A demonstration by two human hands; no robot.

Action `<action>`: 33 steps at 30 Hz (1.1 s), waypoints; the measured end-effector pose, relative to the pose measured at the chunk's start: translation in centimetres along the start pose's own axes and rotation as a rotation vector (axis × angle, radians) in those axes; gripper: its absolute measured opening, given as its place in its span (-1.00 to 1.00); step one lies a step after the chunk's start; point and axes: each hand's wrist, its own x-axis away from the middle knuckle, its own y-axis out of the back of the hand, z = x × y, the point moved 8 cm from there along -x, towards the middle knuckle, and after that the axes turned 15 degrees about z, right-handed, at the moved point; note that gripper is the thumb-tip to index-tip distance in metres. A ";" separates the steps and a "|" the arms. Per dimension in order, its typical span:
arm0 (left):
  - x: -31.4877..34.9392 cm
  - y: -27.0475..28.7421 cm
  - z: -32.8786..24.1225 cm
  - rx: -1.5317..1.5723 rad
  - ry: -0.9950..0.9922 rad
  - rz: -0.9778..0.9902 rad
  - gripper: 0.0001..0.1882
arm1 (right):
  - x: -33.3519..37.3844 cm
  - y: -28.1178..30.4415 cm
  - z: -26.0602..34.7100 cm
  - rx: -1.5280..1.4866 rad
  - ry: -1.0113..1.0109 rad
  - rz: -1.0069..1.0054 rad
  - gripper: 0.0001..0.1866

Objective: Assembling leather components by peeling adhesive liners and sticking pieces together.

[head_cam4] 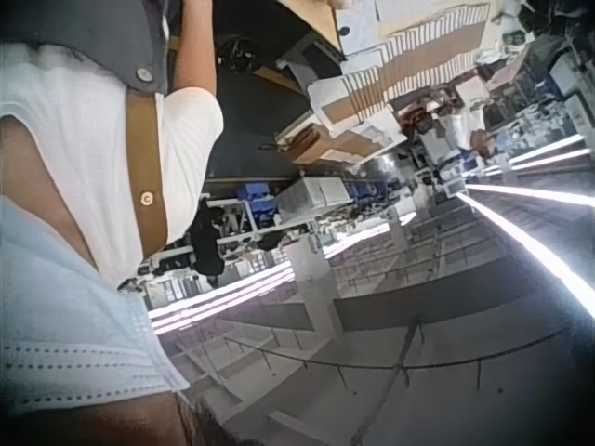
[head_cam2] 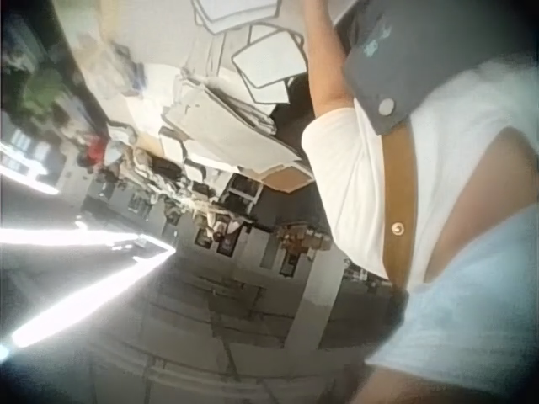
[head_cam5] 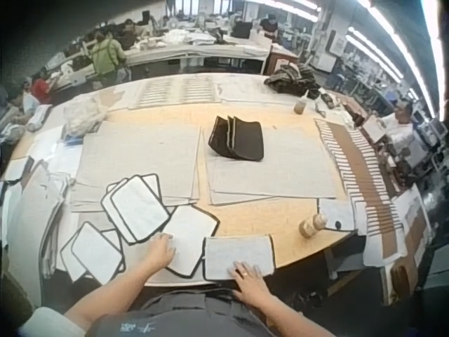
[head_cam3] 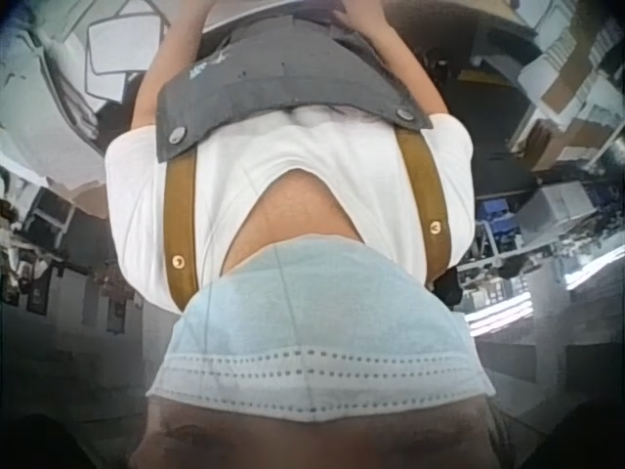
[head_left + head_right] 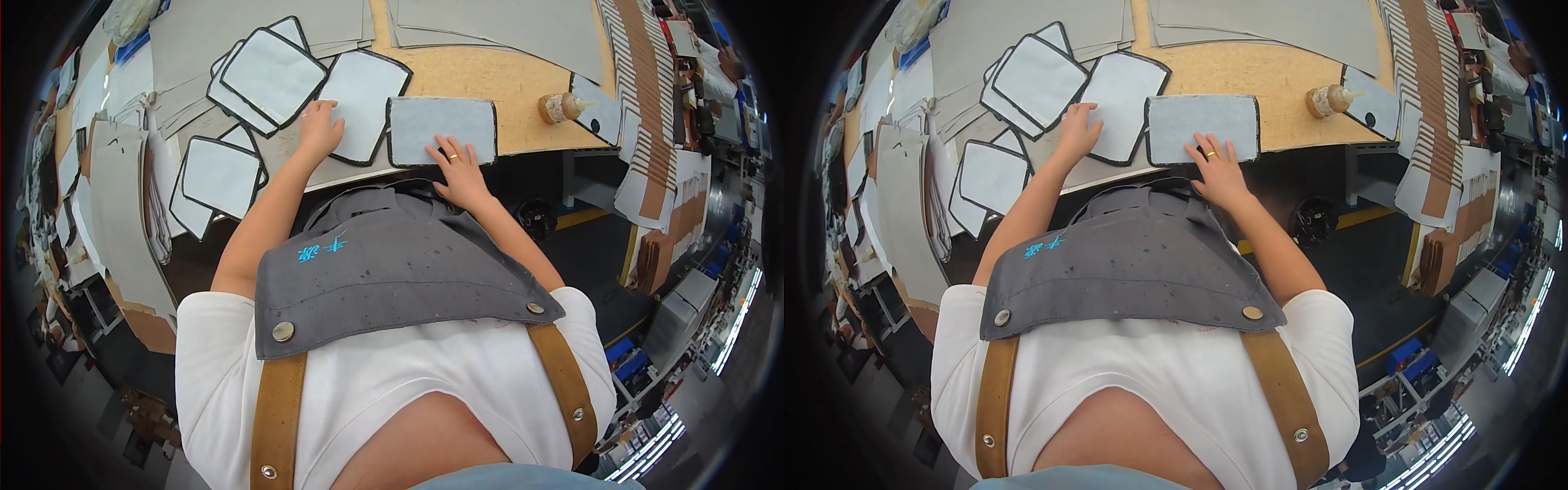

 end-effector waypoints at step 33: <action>4.2 1.1 -1.4 0.908 -0.031 0.122 -0.80 | -11.4 8.9 1.7 -0.789 -0.038 0.480 -0.79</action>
